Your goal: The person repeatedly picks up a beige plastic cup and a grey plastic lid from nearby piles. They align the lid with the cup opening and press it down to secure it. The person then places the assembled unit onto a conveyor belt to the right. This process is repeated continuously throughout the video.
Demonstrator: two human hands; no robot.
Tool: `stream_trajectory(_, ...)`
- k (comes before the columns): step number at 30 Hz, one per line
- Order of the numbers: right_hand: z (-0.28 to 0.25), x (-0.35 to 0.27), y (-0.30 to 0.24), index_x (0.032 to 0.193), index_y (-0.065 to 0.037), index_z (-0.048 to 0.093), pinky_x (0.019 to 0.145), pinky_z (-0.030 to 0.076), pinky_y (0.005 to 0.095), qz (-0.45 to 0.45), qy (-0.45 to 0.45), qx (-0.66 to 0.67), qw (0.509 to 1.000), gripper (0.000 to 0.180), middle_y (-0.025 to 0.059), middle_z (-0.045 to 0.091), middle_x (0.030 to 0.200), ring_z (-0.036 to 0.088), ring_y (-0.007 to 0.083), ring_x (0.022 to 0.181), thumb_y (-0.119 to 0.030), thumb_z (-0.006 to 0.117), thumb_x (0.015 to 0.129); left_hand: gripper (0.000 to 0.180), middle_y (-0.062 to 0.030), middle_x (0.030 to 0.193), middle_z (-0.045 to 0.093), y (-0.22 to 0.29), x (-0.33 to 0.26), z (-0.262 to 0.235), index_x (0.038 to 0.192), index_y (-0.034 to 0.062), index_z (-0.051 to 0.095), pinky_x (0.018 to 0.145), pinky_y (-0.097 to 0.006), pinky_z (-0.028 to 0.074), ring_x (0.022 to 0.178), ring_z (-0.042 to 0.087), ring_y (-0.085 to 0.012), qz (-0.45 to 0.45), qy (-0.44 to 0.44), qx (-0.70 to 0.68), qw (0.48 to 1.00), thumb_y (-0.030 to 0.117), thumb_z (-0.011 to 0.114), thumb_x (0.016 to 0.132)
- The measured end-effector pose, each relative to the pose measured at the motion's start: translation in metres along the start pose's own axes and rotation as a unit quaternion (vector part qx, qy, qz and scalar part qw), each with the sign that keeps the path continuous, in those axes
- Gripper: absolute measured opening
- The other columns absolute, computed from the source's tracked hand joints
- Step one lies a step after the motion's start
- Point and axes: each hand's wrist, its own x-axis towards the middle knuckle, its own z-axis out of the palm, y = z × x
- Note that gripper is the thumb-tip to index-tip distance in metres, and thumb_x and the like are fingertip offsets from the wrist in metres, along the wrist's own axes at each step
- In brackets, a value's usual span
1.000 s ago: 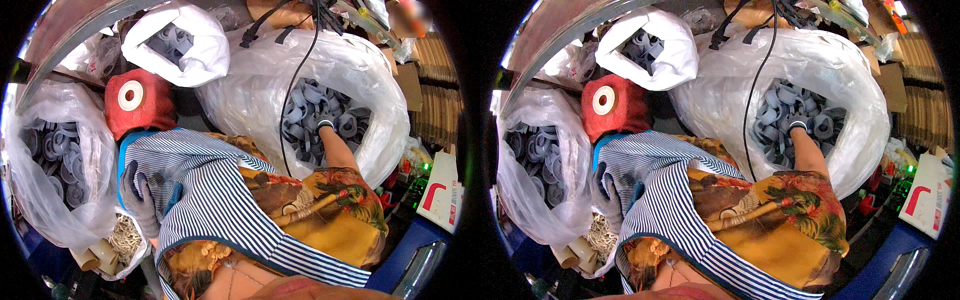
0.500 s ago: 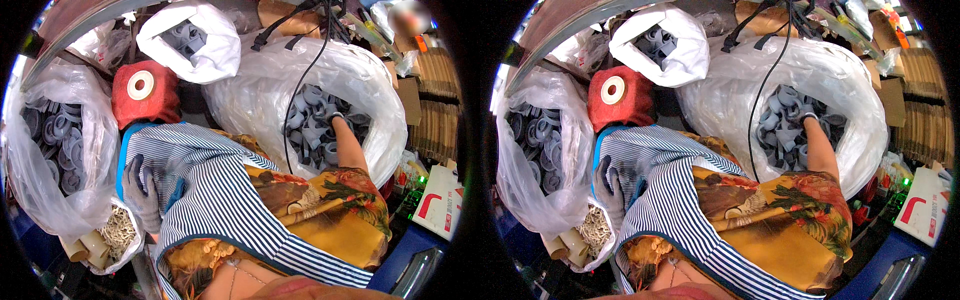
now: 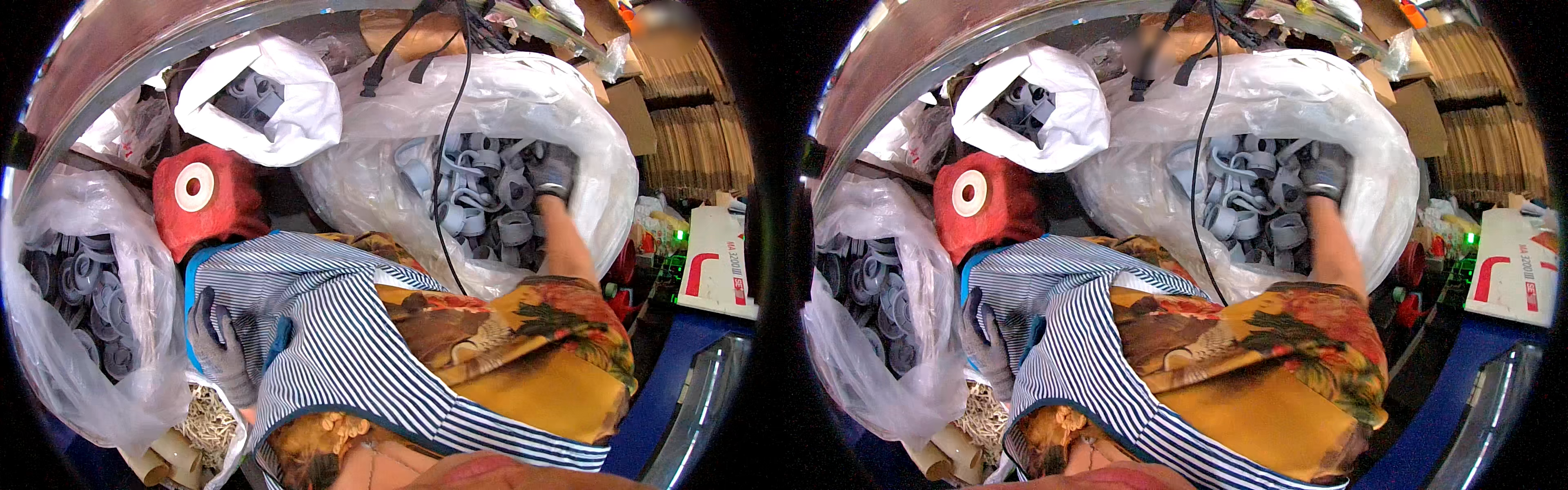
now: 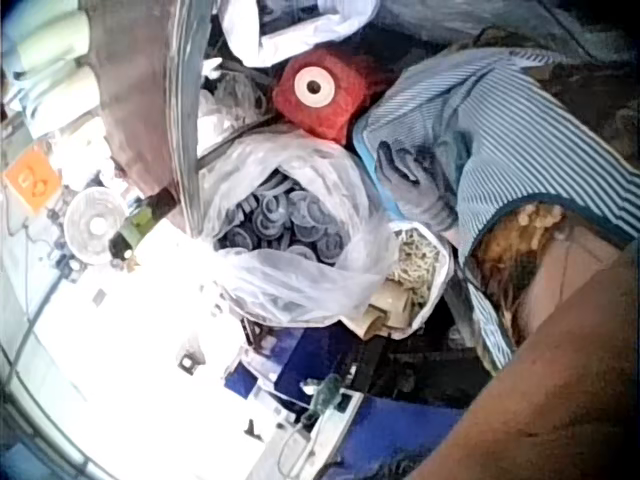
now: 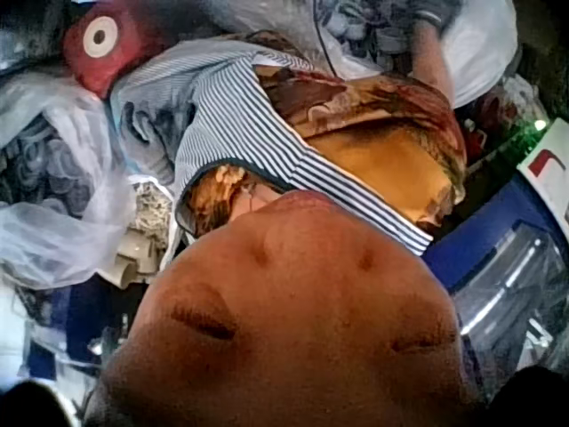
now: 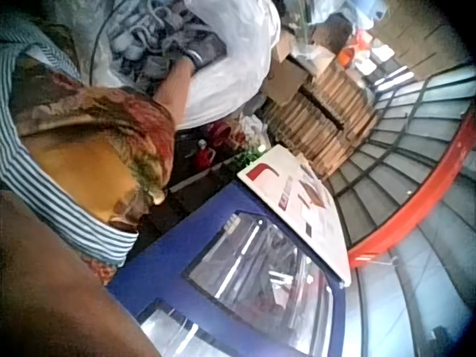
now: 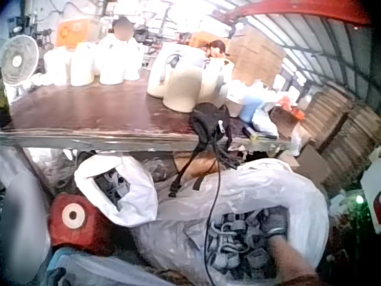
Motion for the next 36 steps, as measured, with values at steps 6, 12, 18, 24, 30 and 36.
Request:
stream_trajectory(6,0.107,-0.018,0.205,0.142,-0.011,0.049,0.113,0.03,0.041,0.219,-0.149,-0.136,0.955,0.06,0.0151,0.047,0.146,0.04,0.0324,0.136,-0.047,0.046,0.094,0.039,-0.0183,0.122,0.063,0.001,-0.002,0.01,0.123,-0.0022,0.059,0.102,-0.042,0.04,0.113,0.056,-0.0354,-0.014,-0.03,-0.008,0.999,0.019,0.059,0.091)
stream_trajectory(12,0.105,0.003,0.181,0.138,-0.01,0.051,0.112,0.032,0.0416,0.156,-0.285,-0.06,0.944,0.057,0.0159,0.048,0.144,0.041,0.0331,0.135,-0.047,0.045,0.095,0.039,-0.0158,0.122,0.064,-0.005,-0.005,-0.008,0.125,-0.001,0.059,0.102,-0.043,0.04,0.114,0.056,-0.0361,0.009,-0.02,0.02,1.0,0.018,0.058,0.091)
stream_trajectory(18,0.083,0.003,0.164,0.135,-0.01,0.053,0.111,0.033,0.0423,0.123,-0.319,-0.073,0.937,0.055,0.0167,0.049,0.143,0.043,0.0338,0.134,-0.046,0.044,0.095,0.04,-0.0185,0.126,0.06,-0.042,-0.026,-0.02,0.127,-0.0012,0.057,0.103,-0.044,0.04,0.118,0.053,-0.0361,-0.016,0.043,0.023,0.999,0.019,0.056,0.093)
stream_trajectory(24,0.051,0.001,0.125,0.132,-0.01,0.056,0.11,0.035,0.0429,0.118,-0.324,-0.079,0.935,0.053,0.0175,0.05,0.142,0.044,0.0345,0.133,-0.046,0.044,0.095,0.043,-0.0185,0.127,0.059,-0.051,-0.004,-0.018,0.127,-0.0009,0.057,0.106,-0.044,0.037,0.12,0.052,-0.0369,-0.072,0.06,-0.147,0.985,0.019,0.061,0.088)
stream_trajectory(30,0.049,0.04,0.086,0.129,-0.009,0.058,0.109,0.036,0.0435,0.087,-0.304,-0.07,0.946,0.052,0.0183,0.051,0.14,0.045,0.0352,0.131,-0.045,0.043,0.095,0.036,-0.02,0.124,0.062,-0.054,0.002,-0.025,0.124,-0.0041,0.059,0.106,-0.042,0.037,0.118,0.056,-0.0357,-0.07,0.069,-0.117,0.988,0.016,0.054,0.094)
stream_trajectory(36,0.063,0.031,0.093,0.126,-0.009,0.06,0.108,0.038,0.0442,0.078,-0.322,-0.06,0.942,0.051,0.0191,0.052,0.139,0.047,0.0359,0.13,-0.045,0.042,0.095,0.039,-0.0186,0.126,0.061,-0.056,-0.016,-0.031,0.126,-0.0026,0.057,0.105,-0.044,0.037,0.12,0.052,-0.0369,-0.064,0.079,-0.076,0.992,0.016,0.057,0.092)
